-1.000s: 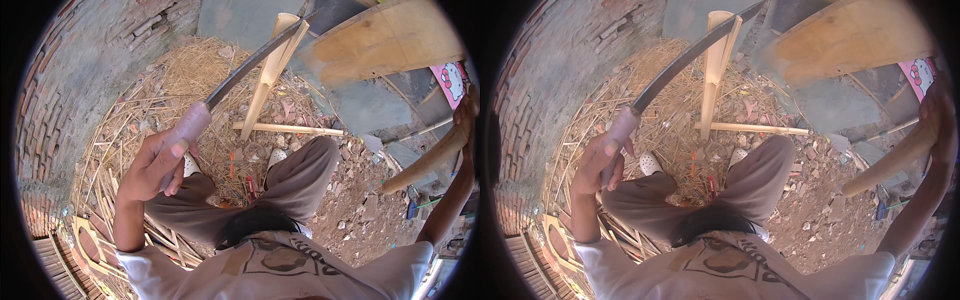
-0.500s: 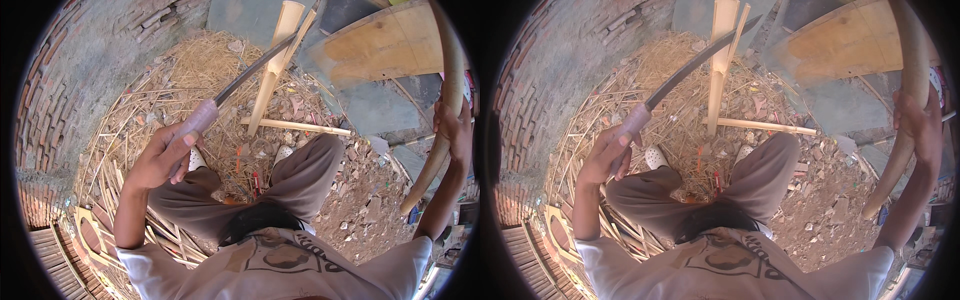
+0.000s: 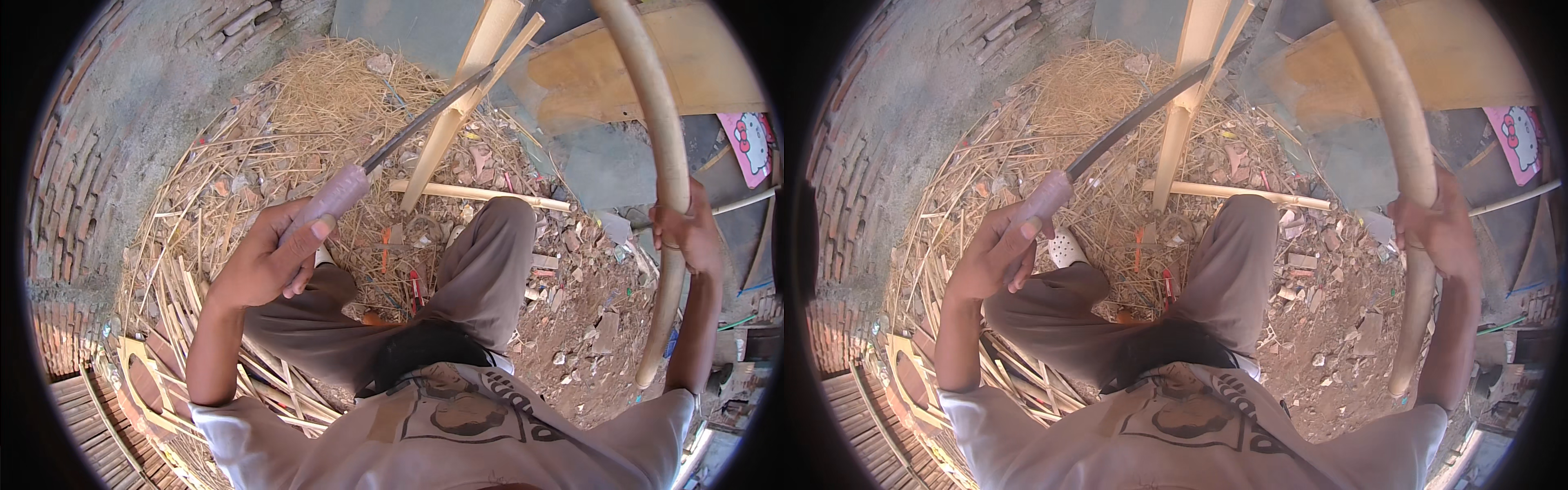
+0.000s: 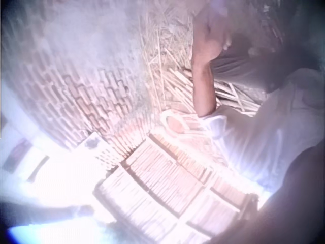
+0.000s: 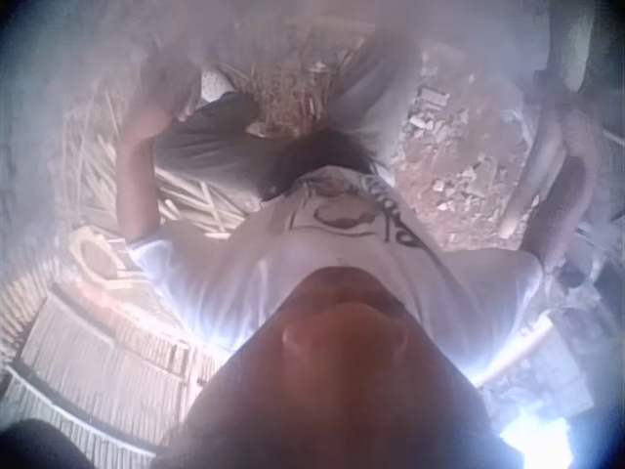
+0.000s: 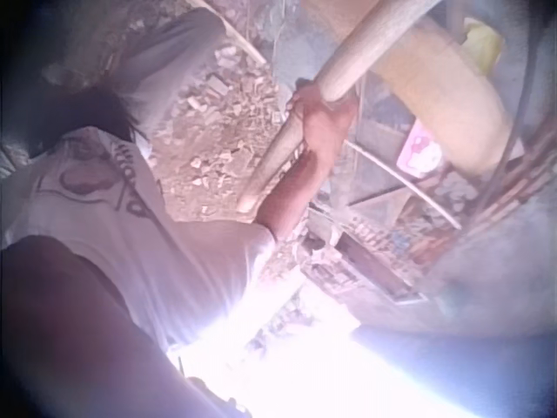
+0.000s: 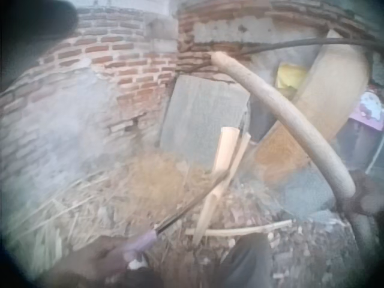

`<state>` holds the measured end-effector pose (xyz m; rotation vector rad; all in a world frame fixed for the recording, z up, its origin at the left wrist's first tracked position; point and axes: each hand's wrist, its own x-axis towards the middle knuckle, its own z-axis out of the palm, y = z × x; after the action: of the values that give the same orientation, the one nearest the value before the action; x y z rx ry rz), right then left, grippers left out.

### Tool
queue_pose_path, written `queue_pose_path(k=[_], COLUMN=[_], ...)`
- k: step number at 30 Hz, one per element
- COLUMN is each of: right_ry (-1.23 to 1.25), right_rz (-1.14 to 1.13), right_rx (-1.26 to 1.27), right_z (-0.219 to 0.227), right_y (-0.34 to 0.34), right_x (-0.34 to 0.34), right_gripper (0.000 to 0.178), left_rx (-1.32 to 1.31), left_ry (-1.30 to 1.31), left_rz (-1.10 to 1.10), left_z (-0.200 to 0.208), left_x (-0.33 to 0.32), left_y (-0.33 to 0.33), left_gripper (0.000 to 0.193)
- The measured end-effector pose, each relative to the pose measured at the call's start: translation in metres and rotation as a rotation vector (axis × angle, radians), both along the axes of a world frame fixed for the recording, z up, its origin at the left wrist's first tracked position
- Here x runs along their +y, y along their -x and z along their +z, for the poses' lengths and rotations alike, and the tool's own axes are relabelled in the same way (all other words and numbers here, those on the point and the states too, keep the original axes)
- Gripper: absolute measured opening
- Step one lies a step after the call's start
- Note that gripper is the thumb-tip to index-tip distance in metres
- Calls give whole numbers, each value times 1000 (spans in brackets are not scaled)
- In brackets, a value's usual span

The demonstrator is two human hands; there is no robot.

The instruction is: The person sits on the ground and uses a machete and a wooden mallet to split bamboo poles into thin strips. They repeatedly strike the machete blade with the mallet to drive it through the bamboo, then separate the resulting strips and set them aside.

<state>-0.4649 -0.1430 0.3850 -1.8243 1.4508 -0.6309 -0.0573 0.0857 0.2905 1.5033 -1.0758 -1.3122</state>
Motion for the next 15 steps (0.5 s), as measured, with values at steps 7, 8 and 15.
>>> queue_pose_path(k=[7,8,15], right_ry=[497,417,-318], right_rz=[26,-12,126], right_rx=[-179,-56,124], right_z=[40,-1,-108], right_y=[9,-2,-18], right_x=[-34,-44,10], right_gripper=[19,20,45], left_rx=[-5,-28,-55], left_ry=[14,-4,-26], left_rz=[-12,19,0], left_z=[-3,0,-5], left_x=[2,6,1], left_y=[0,5,-9], left_gripper=[37,37,36])
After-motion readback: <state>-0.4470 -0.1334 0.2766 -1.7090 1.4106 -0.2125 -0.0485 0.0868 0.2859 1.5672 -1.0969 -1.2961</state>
